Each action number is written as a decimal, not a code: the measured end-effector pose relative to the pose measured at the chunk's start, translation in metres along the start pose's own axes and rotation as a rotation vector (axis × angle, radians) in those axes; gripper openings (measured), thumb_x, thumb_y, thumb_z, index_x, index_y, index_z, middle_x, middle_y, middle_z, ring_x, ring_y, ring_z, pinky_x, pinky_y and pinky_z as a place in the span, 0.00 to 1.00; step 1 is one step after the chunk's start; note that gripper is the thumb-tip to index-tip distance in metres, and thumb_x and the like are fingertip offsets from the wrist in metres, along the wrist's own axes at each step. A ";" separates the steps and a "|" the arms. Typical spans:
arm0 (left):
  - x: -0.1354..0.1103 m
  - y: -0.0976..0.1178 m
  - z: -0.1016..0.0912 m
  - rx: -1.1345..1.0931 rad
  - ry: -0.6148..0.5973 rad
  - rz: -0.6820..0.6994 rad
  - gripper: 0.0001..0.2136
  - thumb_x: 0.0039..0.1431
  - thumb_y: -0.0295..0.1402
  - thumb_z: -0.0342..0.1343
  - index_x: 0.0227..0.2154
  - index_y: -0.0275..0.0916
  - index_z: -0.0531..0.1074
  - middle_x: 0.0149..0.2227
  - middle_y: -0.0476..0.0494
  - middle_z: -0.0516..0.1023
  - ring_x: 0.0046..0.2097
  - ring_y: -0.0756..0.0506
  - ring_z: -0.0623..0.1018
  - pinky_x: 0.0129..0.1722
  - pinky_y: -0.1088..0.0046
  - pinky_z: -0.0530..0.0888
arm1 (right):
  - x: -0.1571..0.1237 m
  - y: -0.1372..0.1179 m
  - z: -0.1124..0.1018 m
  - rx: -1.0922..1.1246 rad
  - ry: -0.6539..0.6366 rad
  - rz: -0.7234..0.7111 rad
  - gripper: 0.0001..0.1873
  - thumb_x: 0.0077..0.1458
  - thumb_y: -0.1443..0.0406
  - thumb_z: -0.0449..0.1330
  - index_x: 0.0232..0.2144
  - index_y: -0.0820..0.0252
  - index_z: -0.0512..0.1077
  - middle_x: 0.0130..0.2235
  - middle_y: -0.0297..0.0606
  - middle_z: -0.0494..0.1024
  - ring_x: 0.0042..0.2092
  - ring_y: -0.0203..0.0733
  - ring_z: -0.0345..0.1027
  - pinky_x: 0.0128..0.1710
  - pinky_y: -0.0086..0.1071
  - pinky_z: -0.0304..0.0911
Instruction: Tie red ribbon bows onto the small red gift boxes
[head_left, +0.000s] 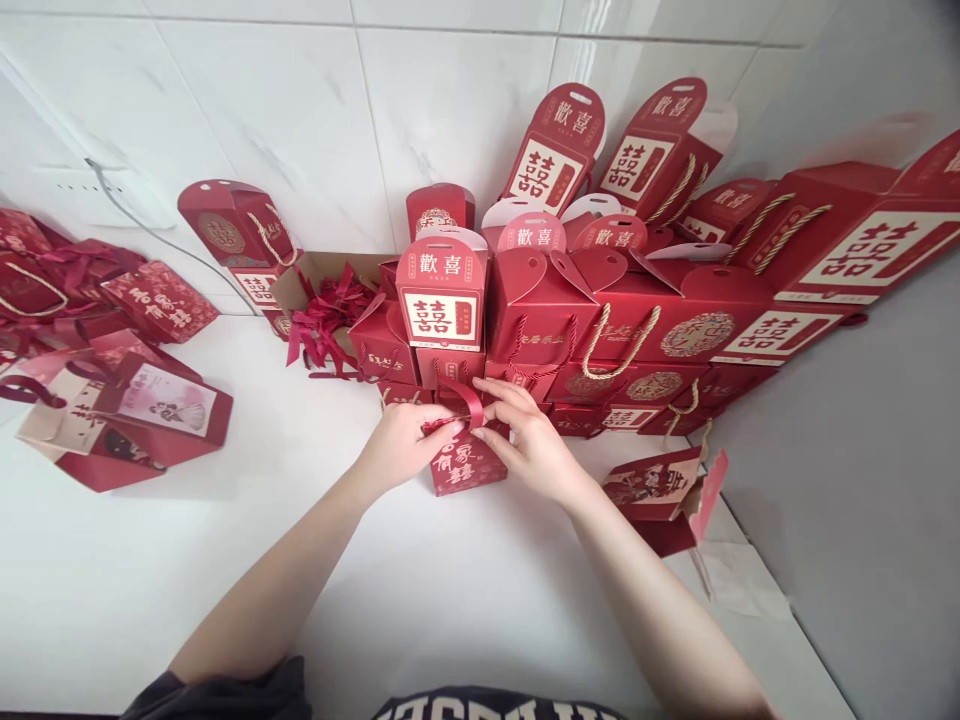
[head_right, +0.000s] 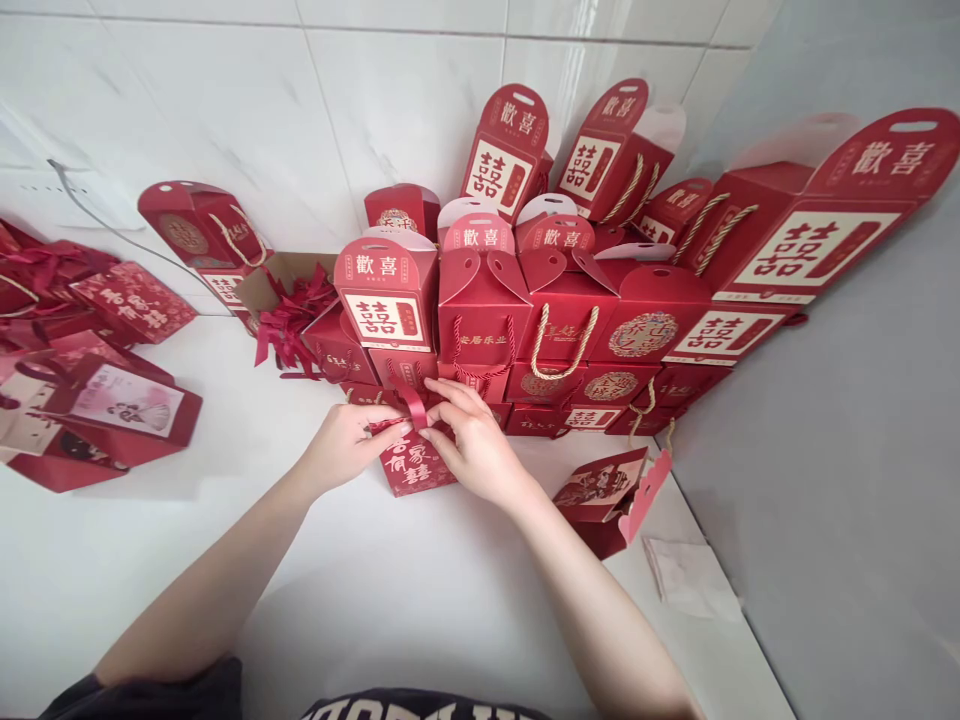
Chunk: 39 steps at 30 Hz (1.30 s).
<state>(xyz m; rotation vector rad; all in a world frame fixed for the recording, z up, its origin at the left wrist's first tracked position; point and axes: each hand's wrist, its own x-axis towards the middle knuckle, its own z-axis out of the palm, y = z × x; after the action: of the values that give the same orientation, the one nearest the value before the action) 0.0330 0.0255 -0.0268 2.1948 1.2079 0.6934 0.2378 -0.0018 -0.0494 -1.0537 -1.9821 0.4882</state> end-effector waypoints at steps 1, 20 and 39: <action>0.000 0.000 0.000 0.005 -0.009 -0.004 0.15 0.61 0.37 0.52 0.22 0.36 0.72 0.19 0.51 0.66 0.23 0.52 0.62 0.22 0.77 0.60 | 0.000 0.000 0.000 -0.011 -0.001 -0.007 0.03 0.61 0.67 0.57 0.36 0.56 0.71 0.61 0.43 0.67 0.64 0.49 0.56 0.62 0.52 0.56; -0.005 0.007 -0.004 -0.025 -0.054 0.030 0.09 0.59 0.35 0.56 0.32 0.39 0.80 0.30 0.50 0.81 0.31 0.50 0.75 0.30 0.77 0.68 | 0.000 -0.009 -0.014 0.109 -0.080 0.028 0.04 0.61 0.70 0.57 0.35 0.59 0.71 0.40 0.38 0.76 0.42 0.39 0.70 0.44 0.33 0.65; -0.004 -0.002 -0.001 -0.377 -0.211 0.080 0.09 0.47 0.35 0.68 0.29 0.35 0.78 0.30 0.46 0.81 0.34 0.46 0.80 0.35 0.74 0.75 | -0.007 -0.023 -0.020 0.349 -0.146 0.124 0.06 0.64 0.64 0.55 0.41 0.57 0.71 0.36 0.35 0.77 0.35 0.36 0.72 0.33 0.28 0.67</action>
<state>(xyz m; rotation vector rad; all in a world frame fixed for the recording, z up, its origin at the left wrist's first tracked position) 0.0289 0.0229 -0.0282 1.9497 0.8126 0.6429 0.2446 -0.0210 -0.0260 -0.9420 -1.8722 0.9644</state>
